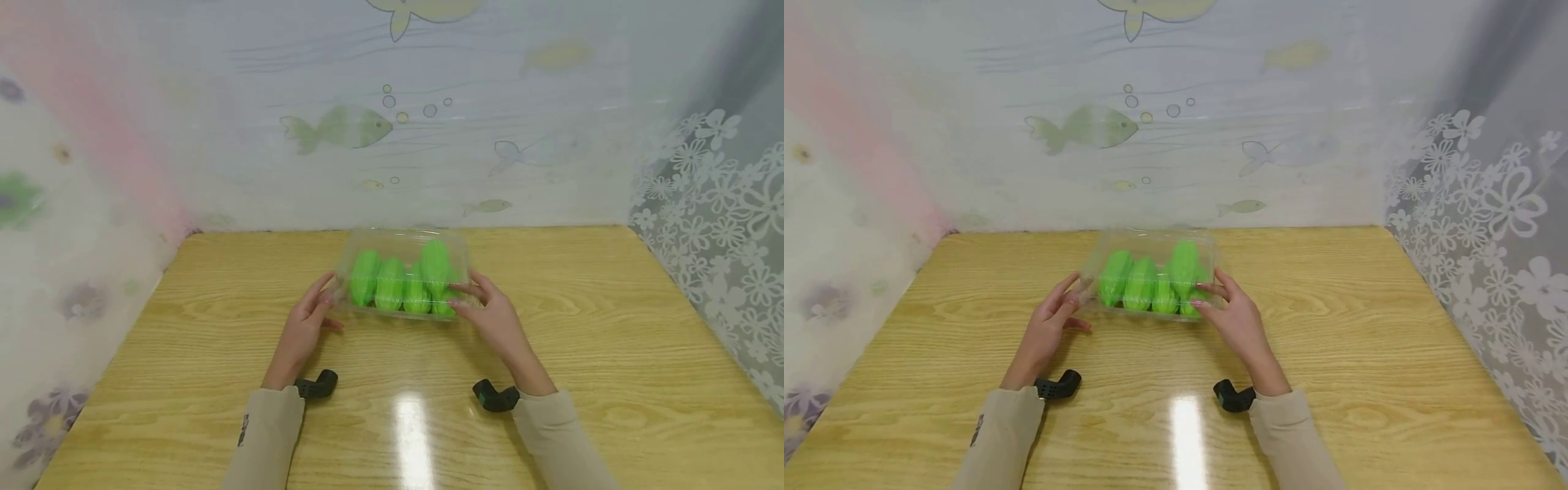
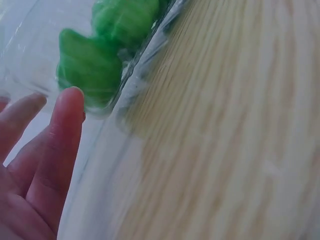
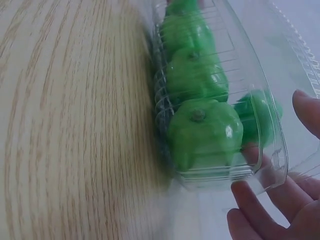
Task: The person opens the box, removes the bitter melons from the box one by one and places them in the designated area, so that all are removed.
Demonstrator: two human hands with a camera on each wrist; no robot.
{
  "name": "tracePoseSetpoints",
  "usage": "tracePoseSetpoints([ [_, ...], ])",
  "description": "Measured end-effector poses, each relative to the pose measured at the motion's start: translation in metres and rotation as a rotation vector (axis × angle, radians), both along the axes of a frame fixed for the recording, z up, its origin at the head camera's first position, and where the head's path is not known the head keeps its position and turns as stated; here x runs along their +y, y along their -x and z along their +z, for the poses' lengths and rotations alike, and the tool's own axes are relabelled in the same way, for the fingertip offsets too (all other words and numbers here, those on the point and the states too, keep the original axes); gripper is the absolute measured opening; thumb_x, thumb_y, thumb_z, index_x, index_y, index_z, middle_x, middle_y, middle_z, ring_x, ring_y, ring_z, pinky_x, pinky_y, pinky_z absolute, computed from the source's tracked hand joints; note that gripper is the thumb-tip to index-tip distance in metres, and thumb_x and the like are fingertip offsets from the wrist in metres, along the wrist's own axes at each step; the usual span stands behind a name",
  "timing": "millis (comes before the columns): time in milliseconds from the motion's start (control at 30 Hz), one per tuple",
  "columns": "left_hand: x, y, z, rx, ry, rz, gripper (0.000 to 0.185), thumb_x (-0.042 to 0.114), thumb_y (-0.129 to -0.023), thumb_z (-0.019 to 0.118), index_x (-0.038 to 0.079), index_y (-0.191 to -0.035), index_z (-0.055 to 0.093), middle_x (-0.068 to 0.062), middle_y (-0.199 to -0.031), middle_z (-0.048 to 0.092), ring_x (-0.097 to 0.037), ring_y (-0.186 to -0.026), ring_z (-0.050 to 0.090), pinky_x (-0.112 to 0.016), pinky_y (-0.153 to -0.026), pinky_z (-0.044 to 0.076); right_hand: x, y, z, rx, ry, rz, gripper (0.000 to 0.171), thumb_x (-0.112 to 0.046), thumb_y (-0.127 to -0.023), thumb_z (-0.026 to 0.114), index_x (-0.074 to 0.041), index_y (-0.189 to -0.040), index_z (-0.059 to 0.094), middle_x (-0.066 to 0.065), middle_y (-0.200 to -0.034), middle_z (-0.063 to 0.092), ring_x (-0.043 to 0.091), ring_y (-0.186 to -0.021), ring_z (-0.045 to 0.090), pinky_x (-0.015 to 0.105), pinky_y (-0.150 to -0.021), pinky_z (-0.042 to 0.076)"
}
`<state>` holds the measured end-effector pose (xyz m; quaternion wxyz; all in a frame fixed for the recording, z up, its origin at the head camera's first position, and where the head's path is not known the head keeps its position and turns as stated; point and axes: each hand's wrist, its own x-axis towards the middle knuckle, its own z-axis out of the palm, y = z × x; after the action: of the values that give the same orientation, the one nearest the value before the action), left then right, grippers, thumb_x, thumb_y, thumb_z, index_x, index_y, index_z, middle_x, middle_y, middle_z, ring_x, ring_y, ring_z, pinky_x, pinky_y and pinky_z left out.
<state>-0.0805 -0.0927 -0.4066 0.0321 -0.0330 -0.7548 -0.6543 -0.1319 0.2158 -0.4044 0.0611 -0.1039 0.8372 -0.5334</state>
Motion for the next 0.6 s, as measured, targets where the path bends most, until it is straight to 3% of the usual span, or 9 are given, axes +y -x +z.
tracePoseSetpoints([
  [133,-0.0017,0.0004,-0.0001,0.027,-0.036,-0.016,0.045,0.010,-0.096,0.039,0.018,-0.140,0.032,-0.018,-0.131,0.042,-0.040,-0.104,0.048,-0.051,-0.072,0.045,-0.0002,-0.0007,0.0005,-0.006,-0.016,-0.009,0.082,-0.051,-0.077,0.061,-0.018,-0.141,0.023,-0.007,-0.120,0.054,0.025,-0.127,0.029,0.047,-0.099,0.024],
  [233,-0.0026,0.0008,0.0000,0.038,-0.034,-0.030,0.047,0.011,-0.095,0.043,0.018,-0.140,0.031,-0.017,-0.131,0.043,-0.037,-0.108,0.048,-0.051,-0.072,0.045,0.0004,-0.0010,0.0011,0.001,-0.035,-0.016,0.082,-0.052,-0.078,0.061,-0.016,-0.141,0.023,-0.004,-0.118,0.055,0.026,-0.125,0.032,0.046,-0.099,0.025],
  [467,-0.0003,0.0008,0.0045,-0.014,0.011,0.003,0.054,0.016,-0.091,0.053,0.023,-0.139,0.030,-0.013,-0.128,0.047,-0.034,-0.102,0.053,-0.046,-0.071,0.047,0.0018,-0.0004,0.0038,0.024,-0.076,-0.050,0.075,-0.050,-0.080,0.059,-0.013,-0.138,0.028,0.003,-0.112,0.055,0.027,-0.107,0.052,0.042,-0.086,0.041],
  [600,0.0000,0.0045,0.0016,-0.043,0.044,0.033,0.058,0.014,-0.090,0.053,0.022,-0.140,0.026,-0.013,-0.123,0.048,-0.033,-0.099,0.054,-0.043,-0.071,0.048,0.0036,-0.0018,0.0085,0.035,-0.112,-0.052,0.072,-0.051,-0.080,0.057,-0.014,-0.136,0.031,0.002,-0.110,0.054,0.025,-0.104,0.054,0.041,-0.082,0.044],
])
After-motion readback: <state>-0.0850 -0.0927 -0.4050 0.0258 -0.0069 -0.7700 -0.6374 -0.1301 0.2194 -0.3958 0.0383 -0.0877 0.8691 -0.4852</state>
